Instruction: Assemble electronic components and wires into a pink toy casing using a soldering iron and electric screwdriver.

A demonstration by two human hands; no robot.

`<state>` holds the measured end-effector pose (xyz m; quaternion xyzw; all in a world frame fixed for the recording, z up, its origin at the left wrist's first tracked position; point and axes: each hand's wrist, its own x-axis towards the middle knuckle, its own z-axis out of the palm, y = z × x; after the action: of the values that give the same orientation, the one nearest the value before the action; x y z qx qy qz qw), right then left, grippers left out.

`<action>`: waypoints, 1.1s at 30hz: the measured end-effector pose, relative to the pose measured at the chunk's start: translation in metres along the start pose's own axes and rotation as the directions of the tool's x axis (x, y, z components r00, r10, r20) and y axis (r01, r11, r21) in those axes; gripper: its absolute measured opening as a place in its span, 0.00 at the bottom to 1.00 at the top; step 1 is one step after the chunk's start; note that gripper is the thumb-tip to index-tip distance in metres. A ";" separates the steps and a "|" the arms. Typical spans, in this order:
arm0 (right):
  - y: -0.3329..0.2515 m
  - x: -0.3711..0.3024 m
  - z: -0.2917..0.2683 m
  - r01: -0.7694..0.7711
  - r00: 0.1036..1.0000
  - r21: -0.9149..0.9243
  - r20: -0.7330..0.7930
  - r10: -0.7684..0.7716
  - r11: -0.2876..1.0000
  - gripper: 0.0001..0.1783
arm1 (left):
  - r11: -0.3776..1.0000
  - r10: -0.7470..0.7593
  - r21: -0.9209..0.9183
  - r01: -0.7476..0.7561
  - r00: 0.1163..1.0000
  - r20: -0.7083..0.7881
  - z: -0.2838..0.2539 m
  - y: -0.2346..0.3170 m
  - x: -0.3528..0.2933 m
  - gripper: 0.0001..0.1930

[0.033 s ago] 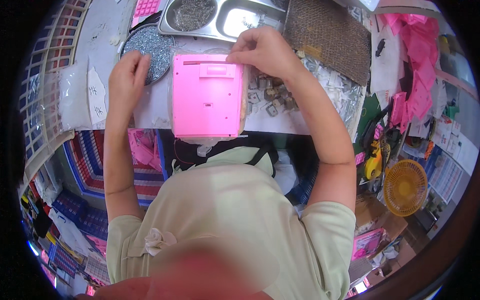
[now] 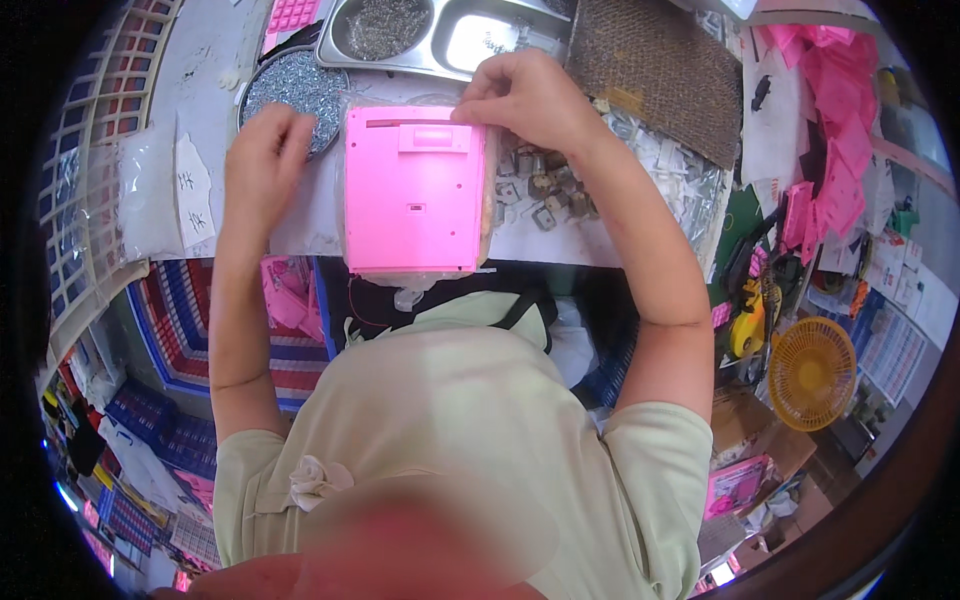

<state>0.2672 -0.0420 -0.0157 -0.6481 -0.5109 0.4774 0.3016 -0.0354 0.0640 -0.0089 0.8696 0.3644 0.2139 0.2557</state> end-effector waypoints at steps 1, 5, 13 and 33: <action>-0.001 0.002 -0.001 -0.001 1.000 -0.015 0.014 0.002 1.000 0.10 | 0.994 0.054 -0.097 -0.052 0.998 0.018 0.004 0.017 -0.003 0.09; -0.005 0.001 -0.011 0.018 0.994 -0.009 0.109 -0.016 1.000 0.12 | 0.931 0.351 -0.138 -0.338 0.933 0.082 0.016 0.068 -0.017 0.09; -0.017 -0.034 -0.013 0.054 0.985 -0.107 -0.158 -0.071 0.993 0.13 | 0.810 0.562 0.083 -0.580 0.810 0.167 0.064 0.090 -0.008 0.11; -0.099 0.125 0.114 0.583 0.744 -0.807 0.481 -0.464 0.098 0.08 | 0.965 -0.015 0.260 0.034 0.997 -0.073 -0.014 -0.040 -0.007 0.09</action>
<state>0.1275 0.0950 -0.0085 -0.4455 -0.8952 -0.0116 -0.0044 -0.0690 0.0868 -0.0229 0.8830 0.4089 0.1914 0.1287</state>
